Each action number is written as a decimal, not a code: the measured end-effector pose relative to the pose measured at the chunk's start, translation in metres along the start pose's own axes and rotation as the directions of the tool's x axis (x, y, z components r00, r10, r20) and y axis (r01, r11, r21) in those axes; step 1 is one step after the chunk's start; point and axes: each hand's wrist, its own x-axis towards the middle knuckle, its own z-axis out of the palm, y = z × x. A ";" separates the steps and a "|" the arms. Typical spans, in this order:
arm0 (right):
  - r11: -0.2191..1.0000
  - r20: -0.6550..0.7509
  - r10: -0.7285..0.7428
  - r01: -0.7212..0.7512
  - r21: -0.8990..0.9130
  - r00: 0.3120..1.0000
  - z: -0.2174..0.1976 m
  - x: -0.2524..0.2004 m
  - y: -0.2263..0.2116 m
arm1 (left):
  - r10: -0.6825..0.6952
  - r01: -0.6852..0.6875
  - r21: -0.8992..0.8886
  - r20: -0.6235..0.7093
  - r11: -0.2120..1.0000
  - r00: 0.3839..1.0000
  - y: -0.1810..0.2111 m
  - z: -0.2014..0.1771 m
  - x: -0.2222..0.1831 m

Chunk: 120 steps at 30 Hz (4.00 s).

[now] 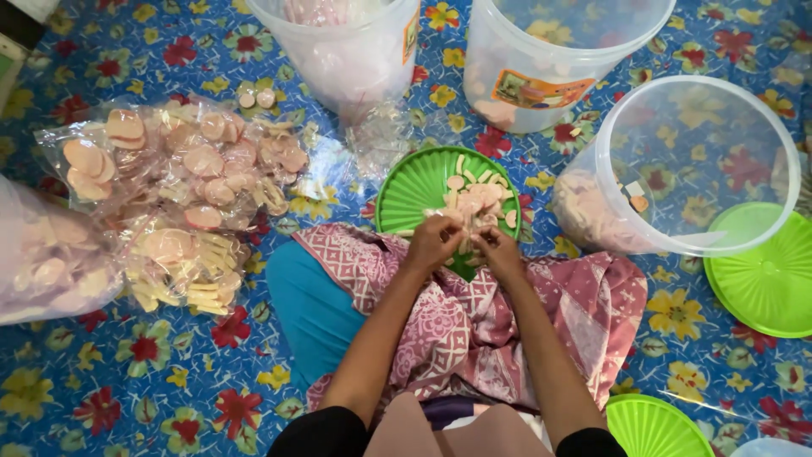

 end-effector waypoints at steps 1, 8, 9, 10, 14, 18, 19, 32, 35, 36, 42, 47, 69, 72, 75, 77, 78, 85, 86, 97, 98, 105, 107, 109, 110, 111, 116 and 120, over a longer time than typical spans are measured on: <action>1.000 0.001 -0.003 0.003 -0.002 1.000 0.003 -0.005 -0.007 | 0.002 -0.002 -0.001 -0.003 1.000 1.000 0.009 -0.004 0.000; 0.986 0.086 -0.131 0.138 -0.090 0.988 0.006 0.007 0.013 | -0.053 0.054 -0.004 0.117 0.999 0.992 0.034 -0.016 0.000; 0.987 0.094 -0.120 0.129 -0.097 0.988 0.005 0.009 0.017 | -0.059 0.059 -0.001 0.141 0.998 0.988 0.039 -0.018 -0.001; 0.987 0.094 -0.122 0.131 -0.097 0.988 0.004 0.010 0.020 | -0.057 0.057 -0.001 0.139 0.998 0.989 0.034 -0.016 -0.002; 0.989 0.057 -0.139 0.142 -0.051 0.989 0.008 0.004 0.004 | -0.038 0.032 0.059 0.106 0.998 0.994 0.019 -0.009 -0.001; 0.996 -0.046 -0.090 0.089 -0.017 0.995 0.003 -0.008 -0.013 | 0.055 -0.053 0.156 -0.009 0.986 0.998 0.034 -0.019 -0.001; 0.996 -0.047 -0.088 0.087 -0.016 0.995 -0.002 0.008 0.010 | 0.054 -0.052 0.156 -0.008 0.986 0.999 0.044 -0.025 -0.001; 0.865 -0.119 -0.495 0.477 -0.152 0.860 0.009 -0.010 -0.024 | 0.129 -0.083 0.350 -0.109 0.933 0.986 0.074 -0.038 0.002; 0.962 -0.186 -0.270 0.273 -0.014 0.945 0.006 -0.007 -0.019 | 0.064 -0.017 0.239 -0.191 0.971 0.980 0.056 -0.035 0.004; 0.972 -0.198 -0.204 0.223 0.076 0.959 0.001 0.001 -0.006 | 0.052 -0.016 0.140 -0.254 0.990 0.966 0.046 -0.033 0.006; 0.951 -0.167 0.023 0.029 0.306 0.986 -0.004 0.015 0.014 | -0.347 0.297 -0.385 -0.064 0.874 0.936 0.029 -0.025 0.007; 0.926 -0.185 0.063 0.012 0.376 0.981 -0.012 0.039 0.062 | -0.339 0.255 -0.512 -0.076 0.820 0.938 0.045 -0.033 0.007; 0.996 -0.070 -0.039 0.033 -0.084 0.997 -0.008 0.018 -0.005 | -0.371 0.269 -0.343 -0.280 0.900 0.885 0.060 -0.043 0.017; 0.924 -0.020 -0.216 0.198 -0.328 0.976 -0.007 0.031 -0.013 | -0.454 0.301 -0.394 -0.386 0.868 0.803 0.057 -0.047 0.021; 0.686 0.126 -0.381 0.372 -0.626 0.916 -0.002 0.049 -0.010 | -0.528 0.302 -0.502 -0.403 0.811 0.748 0.044 -0.044 0.022; 0.585 0.160 -0.367 0.362 -0.726 0.916 0.010 0.056 -0.008 | -0.559 0.304 -0.546 -0.394 0.781 0.729 0.042 -0.044 0.023; 0.471 0.194 -0.347 0.349 -0.810 0.918 0.015 0.060 -0.008 | -0.592 0.306 -0.588 -0.385 0.749 0.708 0.040 -0.043 0.023; 0.517 0.183 -0.303 0.323 -0.793 0.935 0.028 0.046 -0.024 | -0.615 0.323 -0.609 -0.360 0.725 0.702 0.033 -0.039 0.024; 0.579 0.158 -0.369 0.359 -0.732 0.916 0.024 0.043 -0.023 | -0.615 0.338 -0.600 -0.343 0.725 0.710 0.034 -0.039 0.024; 0.702 -0.122 -0.648 0.528 -0.477 0.752 -0.019 0.004 -0.029 | -0.479 0.360 -0.457 -0.177 0.814 0.860 0.045 -0.035 0.020; 0.693 -0.105 -0.657 0.544 -0.473 0.746 -0.017 0.004 -0.029 | -0.452 0.351 -0.410 -0.181 0.842 0.873 0.046 -0.036 0.019; 0.586 -0.016 -0.746 0.646 -0.489 0.665 -0.011 0.002 -0.034 | -0.331 0.272 -0.263 -0.215 0.926 0.919 0.046 -0.039 0.016; 0.579 -0.016 -0.755 0.654 -0.487 0.656 -0.011 0.000 -0.036 | -0.303 0.250 -0.223 -0.253 0.942 0.919 0.043 -0.039 0.017; 0.572 -0.017 -0.762 0.661 -0.486 0.647 -0.012 -0.001 -0.036 | -0.276 0.230 -0.184 -0.287 0.956 0.917 0.041 -0.039 0.016; 0.579 -0.017 -0.756 0.657 -0.483 0.654 -0.013 -0.001 -0.036 | -0.289 0.239 -0.199 -0.282 0.950 0.915 0.040 -0.038 0.016; 0.586 -0.016 -0.751 0.654 -0.479 0.660 -0.013 -0.002 -0.035 | -0.303 0.248 -0.215 -0.277 0.945 0.912 0.040 -0.038 0.015; 0.601 0.001 -0.736 0.654 -0.459 0.677 -0.011 -0.006 -0.040 | -0.316 0.245 -0.333 -0.179 0.911 0.932 0.040 -0.034 0.015; 0.619 0.016 -0.728 0.667 -0.415 0.685 -0.006 -0.013 -0.055 | -0.324 0.264 -0.483 -0.044 0.835 0.945 0.032 -0.023 0.013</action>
